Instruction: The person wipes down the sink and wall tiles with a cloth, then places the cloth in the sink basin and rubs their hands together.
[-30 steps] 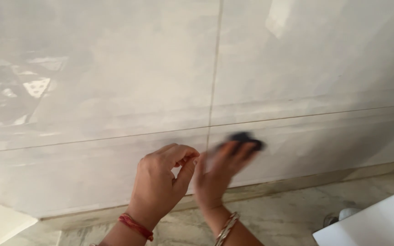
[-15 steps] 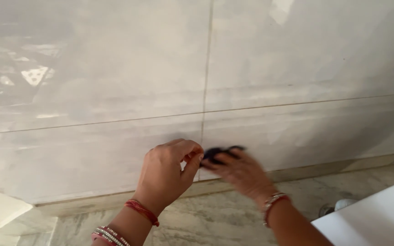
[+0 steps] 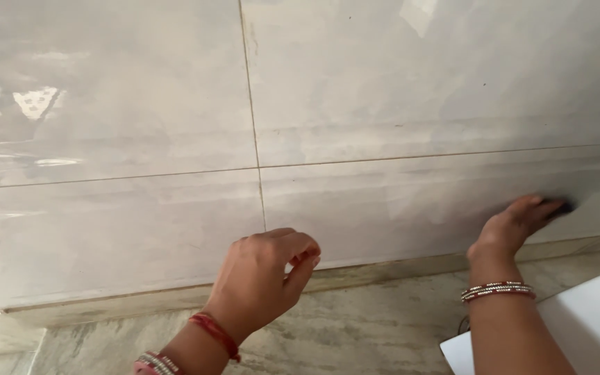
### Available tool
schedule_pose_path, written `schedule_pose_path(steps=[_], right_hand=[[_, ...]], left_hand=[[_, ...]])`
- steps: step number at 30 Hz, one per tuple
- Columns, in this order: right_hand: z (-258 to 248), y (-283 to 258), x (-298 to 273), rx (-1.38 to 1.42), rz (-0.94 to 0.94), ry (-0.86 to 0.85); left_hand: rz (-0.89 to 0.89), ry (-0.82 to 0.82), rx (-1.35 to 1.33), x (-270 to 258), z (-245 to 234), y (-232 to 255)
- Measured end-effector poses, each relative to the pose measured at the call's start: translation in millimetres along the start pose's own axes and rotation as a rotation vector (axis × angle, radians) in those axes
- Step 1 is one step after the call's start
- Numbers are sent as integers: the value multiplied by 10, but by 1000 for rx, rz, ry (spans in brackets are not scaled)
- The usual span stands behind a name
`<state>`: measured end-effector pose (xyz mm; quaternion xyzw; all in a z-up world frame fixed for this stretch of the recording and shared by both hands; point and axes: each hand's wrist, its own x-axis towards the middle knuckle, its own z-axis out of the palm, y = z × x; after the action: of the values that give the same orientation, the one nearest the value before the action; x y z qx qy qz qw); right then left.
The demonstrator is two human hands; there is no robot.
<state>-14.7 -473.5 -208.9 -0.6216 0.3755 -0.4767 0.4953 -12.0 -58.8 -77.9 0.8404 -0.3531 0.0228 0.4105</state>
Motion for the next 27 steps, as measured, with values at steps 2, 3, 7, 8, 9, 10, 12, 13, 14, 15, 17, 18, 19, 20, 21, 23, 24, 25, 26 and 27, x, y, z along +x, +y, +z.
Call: schedule_pose_path(steps=[2, 3, 7, 8, 9, 10, 12, 13, 14, 15, 17, 18, 19, 20, 21, 23, 24, 25, 26, 27], right_hand=[[67, 39, -114, 148, 315, 0], [138, 46, -226, 210, 463, 10], [533, -22, -831, 311, 707, 107], [635, -75, -981, 326, 730, 131], [722, -148, -1135, 342, 752, 154], [789, -247, -1285, 352, 804, 149], [912, -490, -1598, 369, 906, 137], [967, -611, -1785, 392, 917, 126], [1010, -735, -1968, 417, 928, 114], [1068, -865, -2146, 441, 938, 102], [1133, -1099, -2528, 457, 1022, 45], [1189, -1205, -2717, 467, 1066, 15], [1258, -1299, -2893, 513, 1078, -22], [1297, -1368, -3070, 555, 1090, -62], [1329, -1427, -3231, 596, 1101, -102], [1384, -1546, -3523, 581, 1146, -219], [1429, -1616, -3665, 573, 1170, -279], [1479, -1693, -3803, 652, 1222, -328], [1507, -1763, -3938, 732, 1273, -375], [1542, -1829, -4078, 730, 1285, -452]], left_hand=[[-6, 2, 12, -23, -59, -18], [-20, 18, 13, -38, -96, -28], [-90, 26, 25, -88, -262, -96], [-85, 19, 24, -109, -296, -115], [-80, 12, 23, -129, -337, -136], [-73, 4, 26, -149, -400, -164], [-63, 16, 9, -211, -527, -212], [-59, 23, -1, -251, -593, -232], [-64, 30, 6, -280, -669, -256], [-70, 37, 13, -305, -751, -281], [-71, 63, 7, -388, -900, -317], [-62, 79, -3, -422, -979, -337], [-53, 95, -13, -456, -1055, -357], [-45, 112, -14, -492, -1124, -377], [-37, 128, -16, -518, -1192, -397], [-35, 152, -13, -573, -1329, -437], [-43, 158, -10, -603, -1394, -460], [-50, 164, -8, -638, -1457, -485], [-58, 175, 5, -670, -1510, -505], [-67, 186, 18, -696, -1556, -525]])
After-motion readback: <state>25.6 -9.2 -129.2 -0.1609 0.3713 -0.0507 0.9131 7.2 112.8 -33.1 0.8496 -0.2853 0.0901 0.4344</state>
